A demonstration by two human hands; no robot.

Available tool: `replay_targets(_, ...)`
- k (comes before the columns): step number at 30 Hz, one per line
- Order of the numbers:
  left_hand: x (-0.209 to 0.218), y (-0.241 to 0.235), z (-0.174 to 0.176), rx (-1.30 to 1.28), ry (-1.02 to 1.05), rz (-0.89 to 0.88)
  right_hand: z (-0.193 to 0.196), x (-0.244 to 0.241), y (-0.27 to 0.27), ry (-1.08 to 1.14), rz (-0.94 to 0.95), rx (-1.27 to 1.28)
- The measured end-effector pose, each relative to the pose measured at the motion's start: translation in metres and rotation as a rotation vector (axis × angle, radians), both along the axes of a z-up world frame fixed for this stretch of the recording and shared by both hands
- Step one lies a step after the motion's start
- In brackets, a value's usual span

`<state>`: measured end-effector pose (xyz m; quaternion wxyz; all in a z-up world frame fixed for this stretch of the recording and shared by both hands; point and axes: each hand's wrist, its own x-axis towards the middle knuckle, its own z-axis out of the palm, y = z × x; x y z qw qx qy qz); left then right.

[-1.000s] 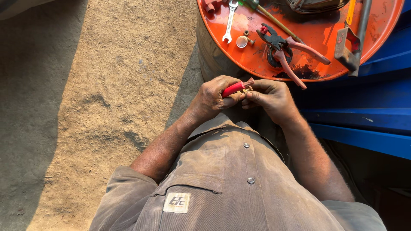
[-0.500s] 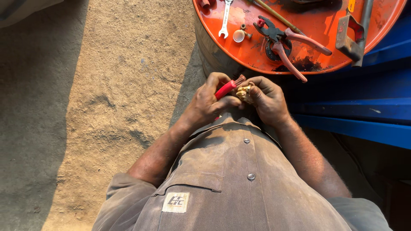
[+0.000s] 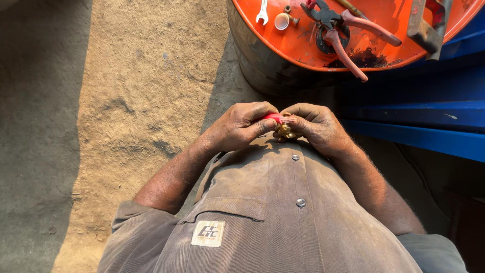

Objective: The person cuts a red hose with a hacksaw, strips the end with pliers, and attaches a brass fitting. They then tighten the fitting with a wrench.

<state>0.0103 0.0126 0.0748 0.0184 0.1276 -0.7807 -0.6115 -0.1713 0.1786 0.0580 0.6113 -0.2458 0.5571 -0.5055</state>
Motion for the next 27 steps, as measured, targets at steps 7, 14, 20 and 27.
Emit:
replay_targets(7,0.005,0.006,-0.012,0.126,0.012,0.011,-0.005,0.005,0.003,0.050,-0.043,0.004)
replay_targets(14,0.008,0.008,-0.013,0.190,-0.020,0.005,-0.018,0.002,0.009,-0.079,-0.017,-0.114)
replay_targets(20,0.007,0.008,-0.014,0.064,0.003,0.101,-0.018,0.009,0.006,-0.212,-0.161,-0.026)
replay_targets(27,0.008,0.012,-0.011,0.107,-0.088,0.140,-0.013,0.011,0.010,-0.069,-0.016,-0.082)
